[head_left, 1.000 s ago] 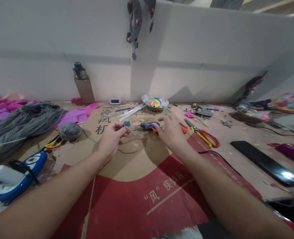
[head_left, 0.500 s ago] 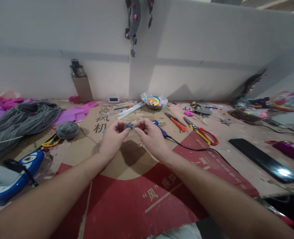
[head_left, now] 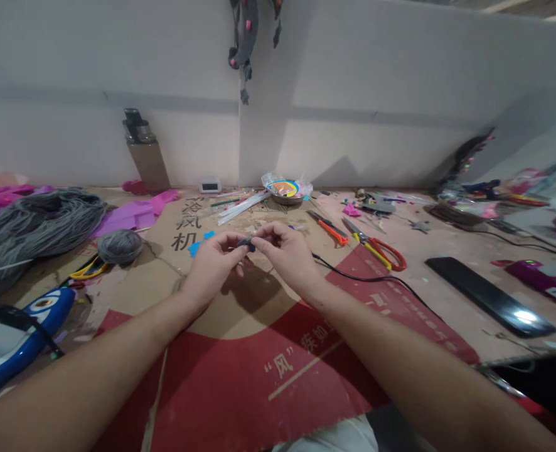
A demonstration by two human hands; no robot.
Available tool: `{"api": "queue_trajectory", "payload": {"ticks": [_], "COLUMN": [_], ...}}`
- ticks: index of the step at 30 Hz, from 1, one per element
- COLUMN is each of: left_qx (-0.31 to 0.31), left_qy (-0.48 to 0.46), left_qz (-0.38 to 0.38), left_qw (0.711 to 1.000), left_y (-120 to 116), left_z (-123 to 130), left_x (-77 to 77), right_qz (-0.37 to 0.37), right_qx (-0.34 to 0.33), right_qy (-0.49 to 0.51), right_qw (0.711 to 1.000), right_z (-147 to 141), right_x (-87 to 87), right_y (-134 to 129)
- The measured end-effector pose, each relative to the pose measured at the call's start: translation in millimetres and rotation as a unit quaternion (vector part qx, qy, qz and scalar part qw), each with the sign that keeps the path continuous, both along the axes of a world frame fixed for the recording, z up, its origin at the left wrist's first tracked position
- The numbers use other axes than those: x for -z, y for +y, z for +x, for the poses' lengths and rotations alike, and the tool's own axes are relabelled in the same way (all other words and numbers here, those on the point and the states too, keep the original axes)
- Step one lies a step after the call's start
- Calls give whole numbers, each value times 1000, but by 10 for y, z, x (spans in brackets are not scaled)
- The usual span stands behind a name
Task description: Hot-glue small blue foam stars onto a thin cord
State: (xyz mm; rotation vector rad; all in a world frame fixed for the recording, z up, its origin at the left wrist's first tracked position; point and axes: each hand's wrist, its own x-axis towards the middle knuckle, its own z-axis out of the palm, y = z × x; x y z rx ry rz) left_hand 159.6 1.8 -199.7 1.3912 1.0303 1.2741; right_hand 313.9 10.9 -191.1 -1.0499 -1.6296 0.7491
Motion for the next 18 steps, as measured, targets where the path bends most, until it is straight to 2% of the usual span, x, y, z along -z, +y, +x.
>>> {"api": "queue_trajectory", "payload": {"ticks": [7, 13, 18], "left_qx": [23, 26, 0], "left_qy": [-105, -115, -123], "left_qz": [-65, -90, -113], "left_qw": [992, 989, 986], "left_y": [-33, -30, -19], "left_z": [43, 42, 56], "left_x": [-70, -79, -103], "right_qz": [23, 72, 65], "right_qx": [13, 24, 14], "right_qy": [0, -49, -54], "right_qw": [1000, 996, 996], "right_z": [-3, -2, 16], "right_x": [-12, 4, -4], "right_y": [-28, -43, -35]}}
